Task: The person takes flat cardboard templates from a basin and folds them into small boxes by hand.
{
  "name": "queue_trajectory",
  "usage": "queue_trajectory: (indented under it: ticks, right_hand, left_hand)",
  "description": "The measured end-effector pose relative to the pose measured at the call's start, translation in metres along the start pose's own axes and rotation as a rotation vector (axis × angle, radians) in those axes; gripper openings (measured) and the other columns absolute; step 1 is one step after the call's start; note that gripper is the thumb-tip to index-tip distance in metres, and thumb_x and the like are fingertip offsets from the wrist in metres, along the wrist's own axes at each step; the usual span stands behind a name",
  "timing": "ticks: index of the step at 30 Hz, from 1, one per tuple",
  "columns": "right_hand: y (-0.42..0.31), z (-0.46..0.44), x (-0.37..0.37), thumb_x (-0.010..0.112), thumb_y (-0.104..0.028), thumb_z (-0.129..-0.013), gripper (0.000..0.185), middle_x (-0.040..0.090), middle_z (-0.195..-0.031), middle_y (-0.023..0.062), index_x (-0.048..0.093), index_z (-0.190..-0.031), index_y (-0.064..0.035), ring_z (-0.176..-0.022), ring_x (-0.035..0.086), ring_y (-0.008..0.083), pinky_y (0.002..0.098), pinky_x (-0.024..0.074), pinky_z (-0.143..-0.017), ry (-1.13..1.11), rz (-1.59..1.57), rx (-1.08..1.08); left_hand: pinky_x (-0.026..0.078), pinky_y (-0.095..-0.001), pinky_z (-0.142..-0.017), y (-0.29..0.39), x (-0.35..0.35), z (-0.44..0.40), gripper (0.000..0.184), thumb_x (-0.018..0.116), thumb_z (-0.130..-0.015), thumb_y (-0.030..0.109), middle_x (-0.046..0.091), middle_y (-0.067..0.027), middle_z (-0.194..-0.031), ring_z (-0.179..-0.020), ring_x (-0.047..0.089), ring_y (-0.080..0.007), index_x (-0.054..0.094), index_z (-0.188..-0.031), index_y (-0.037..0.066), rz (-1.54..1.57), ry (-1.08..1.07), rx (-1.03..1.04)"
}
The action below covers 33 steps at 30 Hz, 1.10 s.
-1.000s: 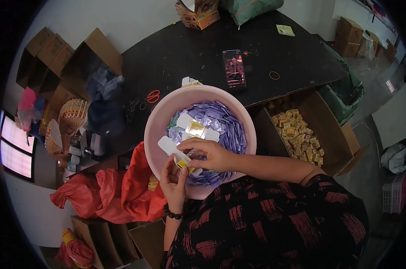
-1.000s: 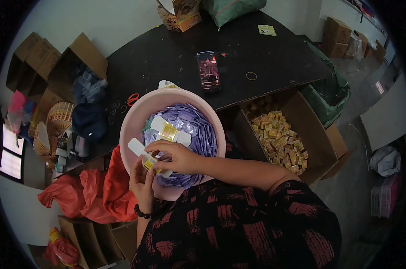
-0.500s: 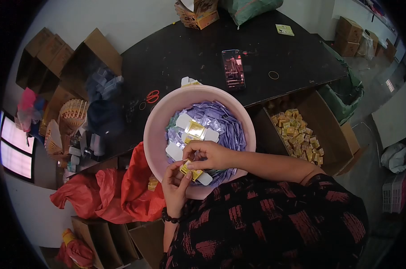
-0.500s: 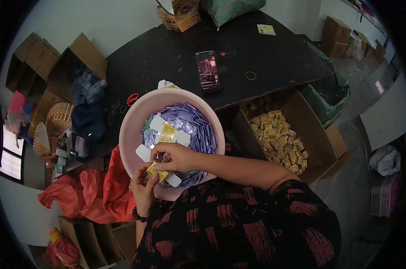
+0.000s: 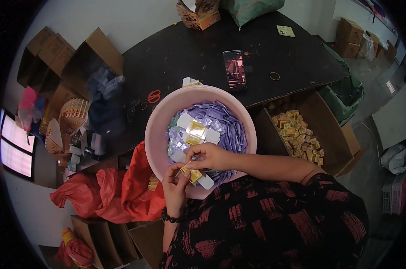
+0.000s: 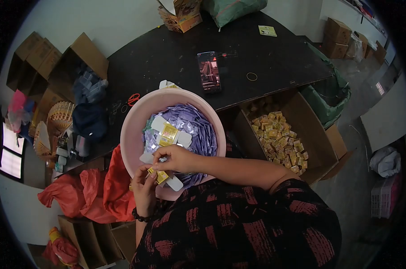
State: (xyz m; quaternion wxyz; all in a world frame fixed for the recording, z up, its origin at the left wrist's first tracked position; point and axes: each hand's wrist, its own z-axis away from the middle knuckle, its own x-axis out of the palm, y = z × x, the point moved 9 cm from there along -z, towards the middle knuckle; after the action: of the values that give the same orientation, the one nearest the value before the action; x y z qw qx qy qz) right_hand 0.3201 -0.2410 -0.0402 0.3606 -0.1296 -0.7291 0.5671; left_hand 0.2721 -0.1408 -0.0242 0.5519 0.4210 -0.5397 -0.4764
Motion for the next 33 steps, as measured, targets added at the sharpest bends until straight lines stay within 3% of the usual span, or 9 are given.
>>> queue_trajectory:
  ticks: [3, 7, 9, 16, 18, 24, 28, 31, 33]
  right_hand:
    - [-0.015, 0.002, -0.005, 0.063, -0.005, -0.086, 0.011, 0.054, -0.101, 0.0046, 0.056, -0.093, -0.0005, -0.099, 0.055, 0.0109, 0.0266, 0.0464, -0.089, 0.123, 0.021, -0.174]
    - [-0.023, 0.005, -0.007, 0.064, -0.004, -0.085, 0.016, 0.056, -0.098, 0.0038, 0.054, -0.097, -0.0001, -0.099, 0.055, 0.0108, 0.0260, 0.0463, -0.089, 0.168, 0.026, -0.168]
    - [-0.003, 0.001, -0.008, 0.064, -0.003, -0.084, 0.016, 0.057, -0.097, 0.0044, 0.054, -0.096, 0.0005, -0.098, 0.056, 0.0112, 0.0260, 0.0470, -0.089, 0.126, 0.080, -0.011]
    - [-0.014, 0.006, -0.012, 0.063, -0.004, -0.085, 0.013, 0.059, -0.100, 0.0061, 0.058, -0.096, 0.0013, -0.092, 0.057, 0.0101, 0.0256, 0.0479, -0.086, 0.182, 0.181, -0.148]
    - [-0.019, 0.009, -0.017, 0.066, -0.010, -0.083, 0.013, 0.064, -0.085, 0.0045, 0.063, -0.091, 0.0002, -0.082, 0.058, 0.0104, 0.0249, 0.0473, -0.074, 0.253, 0.144, -0.210]
    - [-0.037, 0.019, -0.001, 0.064, -0.006, -0.085, 0.017, 0.058, -0.099, 0.0070, 0.061, -0.099, 0.0006, -0.093, 0.057, 0.0125, 0.0256, 0.0491, -0.080, 0.169, 0.531, -0.282]
    - [-0.036, 0.025, 0.007, 0.063, -0.007, -0.084, 0.017, 0.057, -0.099, 0.0088, 0.061, -0.100, 0.0003, -0.094, 0.058, 0.0151, 0.0263, 0.0492, -0.077, 0.138, 0.542, -0.274]
    - [-0.033, 0.025, 0.005, 0.063, -0.005, -0.085, 0.016, 0.057, -0.101, 0.0092, 0.061, -0.100, -0.0001, -0.093, 0.058, 0.0183, 0.0274, 0.0487, -0.078, 0.143, 0.585, -0.310]
    - [-0.041, 0.028, 0.003, 0.063, -0.010, -0.083, 0.014, 0.057, -0.089, 0.0111, 0.059, -0.092, 0.0002, -0.081, 0.059, 0.0248, 0.0323, 0.0467, -0.069, 0.201, 0.608, -0.435]
  left_hand:
    - [0.046, -0.0173, -0.070, -0.005, -0.004, -0.002, 0.029, 0.061, -0.085, -0.002, 0.058, -0.0087, -0.106, -0.082, 0.059, -0.0083, 0.048, -0.111, 0.000, 0.021, 0.061, 0.019]
    - [0.048, -0.0194, -0.077, 0.004, -0.004, -0.004, 0.034, 0.061, -0.084, -0.004, 0.055, -0.0129, -0.112, -0.091, 0.059, -0.0114, 0.041, -0.111, 0.003, -0.040, 0.113, 0.134]
    - [0.048, -0.0207, -0.079, 0.008, -0.003, -0.003, 0.037, 0.061, -0.083, -0.005, 0.053, -0.0148, -0.116, -0.095, 0.059, -0.0132, 0.039, -0.111, 0.003, -0.038, 0.130, 0.165]
    - [0.049, -0.0251, -0.084, 0.008, 0.007, -0.004, 0.044, 0.060, -0.081, -0.011, 0.043, -0.0165, -0.128, -0.107, 0.056, -0.0192, 0.038, -0.116, 0.002, -0.057, -0.001, 0.152]
    - [0.049, -0.0250, -0.084, 0.010, 0.008, -0.003, 0.045, 0.060, -0.080, -0.011, 0.043, -0.0161, -0.128, -0.107, 0.056, -0.0192, 0.037, -0.117, 0.002, -0.087, -0.017, 0.160]
    - [0.048, -0.0229, -0.082, 0.007, 0.001, -0.005, 0.038, 0.059, -0.085, -0.005, 0.047, -0.0153, -0.126, -0.106, 0.056, -0.0166, 0.044, -0.120, 0.000, -0.015, 0.000, 0.146]
    - [0.047, -0.0242, -0.086, -0.006, -0.002, -0.004, 0.026, 0.058, -0.087, -0.002, 0.052, -0.0142, -0.122, -0.105, 0.056, -0.0152, 0.053, -0.113, -0.002, 0.022, -0.009, 0.052]
    - [0.047, -0.0241, -0.086, -0.007, 0.000, -0.005, 0.023, 0.058, -0.087, -0.002, 0.053, -0.0128, -0.121, -0.106, 0.055, -0.0153, 0.056, -0.110, -0.002, -0.015, -0.018, 0.105]
    - [0.047, -0.0236, -0.085, -0.008, -0.002, -0.006, 0.022, 0.058, -0.087, -0.001, 0.053, -0.0119, -0.121, -0.106, 0.055, -0.0155, 0.057, -0.109, -0.001, -0.047, -0.019, 0.134]
